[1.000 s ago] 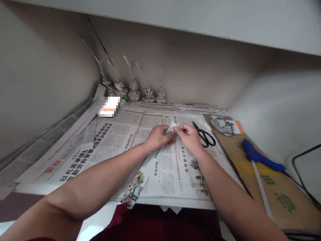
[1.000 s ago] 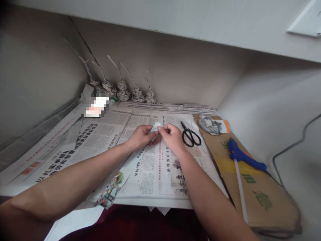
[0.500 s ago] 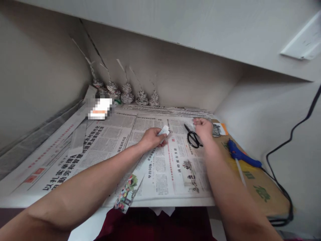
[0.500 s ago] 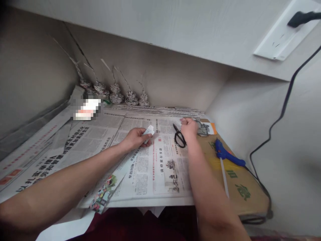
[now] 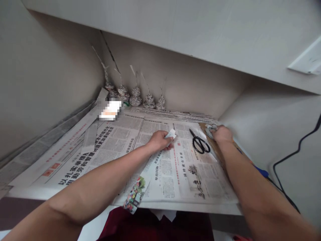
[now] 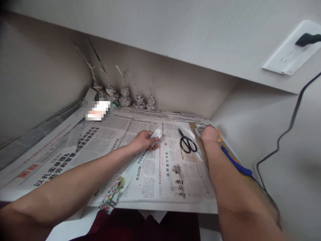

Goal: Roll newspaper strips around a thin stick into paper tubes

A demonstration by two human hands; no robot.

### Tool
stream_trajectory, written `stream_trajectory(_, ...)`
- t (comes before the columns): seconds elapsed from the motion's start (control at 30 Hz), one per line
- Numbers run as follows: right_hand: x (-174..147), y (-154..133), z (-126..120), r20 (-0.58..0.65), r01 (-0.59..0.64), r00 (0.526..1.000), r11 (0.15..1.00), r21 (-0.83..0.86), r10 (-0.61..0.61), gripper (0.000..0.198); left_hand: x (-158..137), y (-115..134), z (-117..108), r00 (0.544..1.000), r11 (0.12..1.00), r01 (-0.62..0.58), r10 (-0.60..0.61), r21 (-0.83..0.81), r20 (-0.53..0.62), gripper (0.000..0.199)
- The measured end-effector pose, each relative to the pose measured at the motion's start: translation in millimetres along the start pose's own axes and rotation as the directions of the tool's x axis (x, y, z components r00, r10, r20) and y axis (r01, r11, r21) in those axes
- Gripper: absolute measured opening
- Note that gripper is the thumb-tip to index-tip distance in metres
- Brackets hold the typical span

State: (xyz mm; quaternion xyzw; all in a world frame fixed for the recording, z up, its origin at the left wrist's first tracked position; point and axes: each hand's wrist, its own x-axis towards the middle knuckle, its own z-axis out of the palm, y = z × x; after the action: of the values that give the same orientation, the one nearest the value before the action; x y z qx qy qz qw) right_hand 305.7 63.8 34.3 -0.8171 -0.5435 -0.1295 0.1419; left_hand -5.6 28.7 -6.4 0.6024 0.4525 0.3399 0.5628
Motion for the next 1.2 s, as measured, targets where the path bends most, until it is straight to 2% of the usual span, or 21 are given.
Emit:
stream_trajectory(0.07, -12.5, -18.9, -11.6, -0.105, -0.020, 0.994, 0.997, -0.077, 0.011, 0.047, -0.9, 1.3, 0.5, 1.000, 1.000, -0.001, 0.001, -0.008, -0.008, 0.018)
stream_trajectory(0.1, -20.6, -31.1, -17.2, -0.119, 0.007, 0.993, 0.998, -0.058, -0.014, 0.043, -1.3, 2.0, 0.5, 1.000, 1.000, -0.005, 0.004, -0.008, -0.013, 0.018)
stream_trajectory(0.17, -39.3, -58.1, -25.6, 0.020, 0.061, 0.998, 0.986, 0.153, -0.065, 0.041, -2.1, 3.2, 0.2, 1.000, 1.000, -0.020, 0.020, -0.002, -0.020, 0.019)
stream_trajectory(0.2, -49.2, -71.5, -27.7, 0.157, 0.056, 0.981, 0.938, 0.342, -0.116, 0.041, -2.4, 3.6, -0.2, 0.999, 1.000, -0.029, 0.029, 0.003, -0.024, 0.020)
stream_trajectory(0.27, -68.0, -94.4, -27.3, 0.371, -0.087, 0.895, 0.721, 0.688, -0.246, 0.035, -2.5, 4.1, -1.3, 0.998, 0.999, -0.052, 0.053, 0.017, -0.037, 0.023)
stream_trajectory(0.3, -76.4, -102.9, -25.0, 0.445, -0.178, 0.833, 0.602, 0.779, -0.329, 0.029, -2.3, 4.2, -1.8, 0.997, 0.998, -0.063, 0.064, 0.022, -0.043, 0.024)
stream_trajectory(0.37, -89.9, -113.3, -17.8, 0.492, -0.333, 0.756, 0.394, 0.857, -0.432, 0.028, -1.6, 3.9, -2.4, 0.995, 0.997, -0.080, 0.080, 0.014, -0.055, 0.025)
stream_trajectory(0.43, -98.6, -116.4, -9.0, 0.471, -0.407, 0.744, 0.238, 0.882, -0.474, 0.031, -1.0, 3.5, -2.3, 0.995, 0.997, -0.078, 0.076, -0.022, -0.062, 0.025)
stream_trajectory(0.5, -103.3, -116.0, -1.0, 0.431, -0.422, 0.754, 0.138, 0.896, -0.496, 0.031, -1.0, 3.4, -1.4, 0.996, 0.996, -0.068, 0.064, -0.062, -0.058, 0.026)
stream_trajectory(0.67, -106.3, -116.6, 8.3, 0.388, -0.413, 0.751, 0.079, 0.907, -0.535, 0.028, -4.6, 6.4, 1.7, 0.998, 0.995, -0.063, 0.061, -0.077, -0.031, 0.027)
stream_trajectory(0.9, -108.5, -119.2, 6.5, 0.387, -0.413, 0.778, 0.060, 0.909, -0.495, 0.030, -8.0, 7.7, 1.9, 0.992, 0.993, -0.119, 0.120, 0.012, -0.044, 0.028)
stream_trajectory(1.2, -107.4, -116.9, 10.4, 0.381, -0.403, 0.767, 0.075, 0.912, -0.516, 0.029, -6.4, 4.0, 2.9, 0.992, 0.992, -0.122, 0.123, 0.021, -0.030, 0.028)
